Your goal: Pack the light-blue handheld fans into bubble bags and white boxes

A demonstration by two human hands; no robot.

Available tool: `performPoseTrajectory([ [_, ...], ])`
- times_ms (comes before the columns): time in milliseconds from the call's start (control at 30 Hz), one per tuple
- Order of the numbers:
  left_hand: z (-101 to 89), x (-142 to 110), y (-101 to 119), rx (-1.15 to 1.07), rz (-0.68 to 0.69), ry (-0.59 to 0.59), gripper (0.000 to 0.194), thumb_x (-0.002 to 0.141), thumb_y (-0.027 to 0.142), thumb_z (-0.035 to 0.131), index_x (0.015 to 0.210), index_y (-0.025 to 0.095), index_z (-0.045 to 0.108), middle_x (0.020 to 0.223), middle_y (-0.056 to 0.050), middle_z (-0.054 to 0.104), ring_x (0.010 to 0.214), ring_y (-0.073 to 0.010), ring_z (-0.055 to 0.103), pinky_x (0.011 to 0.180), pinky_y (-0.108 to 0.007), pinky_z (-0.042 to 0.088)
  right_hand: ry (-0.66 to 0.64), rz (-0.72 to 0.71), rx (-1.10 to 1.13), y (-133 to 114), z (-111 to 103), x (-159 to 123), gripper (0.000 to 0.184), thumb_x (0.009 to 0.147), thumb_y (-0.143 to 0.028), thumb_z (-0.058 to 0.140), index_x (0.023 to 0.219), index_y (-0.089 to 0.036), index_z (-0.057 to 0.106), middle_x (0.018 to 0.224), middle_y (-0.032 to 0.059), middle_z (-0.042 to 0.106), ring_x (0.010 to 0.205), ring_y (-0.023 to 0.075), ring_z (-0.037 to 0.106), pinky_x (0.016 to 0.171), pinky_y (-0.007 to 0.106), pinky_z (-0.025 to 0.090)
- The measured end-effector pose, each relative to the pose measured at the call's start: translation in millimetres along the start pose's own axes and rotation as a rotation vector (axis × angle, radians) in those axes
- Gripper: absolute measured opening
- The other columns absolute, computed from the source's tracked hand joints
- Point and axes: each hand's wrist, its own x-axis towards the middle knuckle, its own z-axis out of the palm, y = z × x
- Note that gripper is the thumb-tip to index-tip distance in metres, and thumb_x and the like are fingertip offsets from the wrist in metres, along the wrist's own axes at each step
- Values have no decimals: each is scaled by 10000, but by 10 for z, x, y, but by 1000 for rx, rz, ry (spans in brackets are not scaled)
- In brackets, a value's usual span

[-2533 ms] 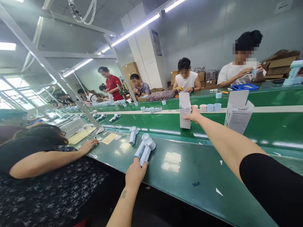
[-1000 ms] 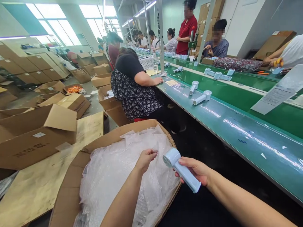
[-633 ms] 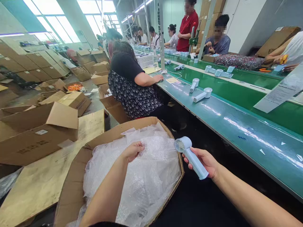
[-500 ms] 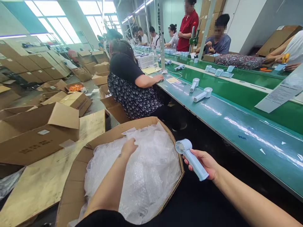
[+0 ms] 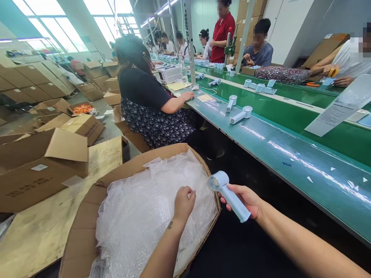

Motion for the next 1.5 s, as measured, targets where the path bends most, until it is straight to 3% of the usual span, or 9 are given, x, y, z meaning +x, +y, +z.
performPoseTrajectory([
  [133, -314, -122, 257, -275, 185, 93, 124, 786, 268, 497, 697, 194, 540, 800, -33, 616, 812, -176, 570, 739, -293, 438, -276, 81, -108, 116, 116, 84, 415, 744, -288, 678, 1082, -112, 514, 849, 84, 648, 696, 194, 672, 532, 284, 559],
  [233, -448, -202, 412, -572, 254, -79, 96, 729, 260, 542, 711, 179, 590, 656, 8, 582, 629, -140, 531, 601, -256, 420, -442, 104, -246, 99, 240, 111, 517, 684, -264, 729, 1123, -158, 477, 896, 76, 644, 688, 213, 680, 513, 300, 555],
  [333, -514, -173, 418, -780, 118, -184, 116, 682, 261, 581, 695, 153, 621, 617, 11, 583, 566, -114, 499, 543, -231, 397, -359, 41, -352, 9, 279, 77, 465, 706, -274, 712, 1084, -148, 472, 878, 81, 639, 685, 210, 677, 502, 289, 547],
  [433, -513, -124, 433, -871, -25, -20, 136, 693, 282, 598, 669, 148, 606, 560, 22, 544, 496, -89, 444, 496, -219, 377, -170, -46, -461, -29, 253, 25, 429, 719, -280, 699, 1050, -168, 451, 853, 58, 629, 661, 198, 670, 484, 281, 535],
  [733, -432, -273, 566, -134, 896, 465, 193, 822, 58, 480, 946, 162, 585, 815, -69, 612, 767, -164, 570, 705, -295, 505, 19, -267, -440, 84, 232, -180, 433, 697, -328, 717, 993, -189, 432, 869, 30, 609, 614, 193, 664, 450, 295, 525],
  [900, -111, -192, 538, -150, 526, 564, 79, 805, 119, 486, 813, 181, 535, 721, -32, 575, 680, -157, 569, 619, -273, 493, 106, -374, -378, 131, 242, -213, 428, 690, -347, 726, 957, -184, 434, 844, 28, 626, 605, 187, 657, 453, 303, 527],
  [1067, 41, -227, 744, -369, 165, 233, 52, 810, 233, 484, 766, 209, 494, 624, 27, 579, 556, -127, 569, 550, -242, 460, 212, -409, -295, 139, 219, -183, 449, 684, -366, 720, 936, -191, 393, 762, 12, 616, 606, 197, 658, 454, 304, 523],
  [1300, -159, -315, 964, -120, 684, 499, 121, 846, 135, 445, 853, 175, 559, 682, -35, 611, 630, -147, 590, 612, -262, 475, 151, -389, -500, 35, 275, -322, 451, 763, -368, 625, 1109, -231, 369, 893, 9, 561, 602, 137, 615, 454, 275, 500],
  [1500, -28, -375, 1073, -15, 1093, 166, 201, 856, 101, 427, 968, 168, 580, 717, -39, 624, 646, -157, 598, 581, -267, 487, 548, -469, -913, 3, -30, -294, 564, 638, -153, 674, 1138, -209, 419, 1041, 35, 527, 658, 69, 503, 583, 229, 421],
])
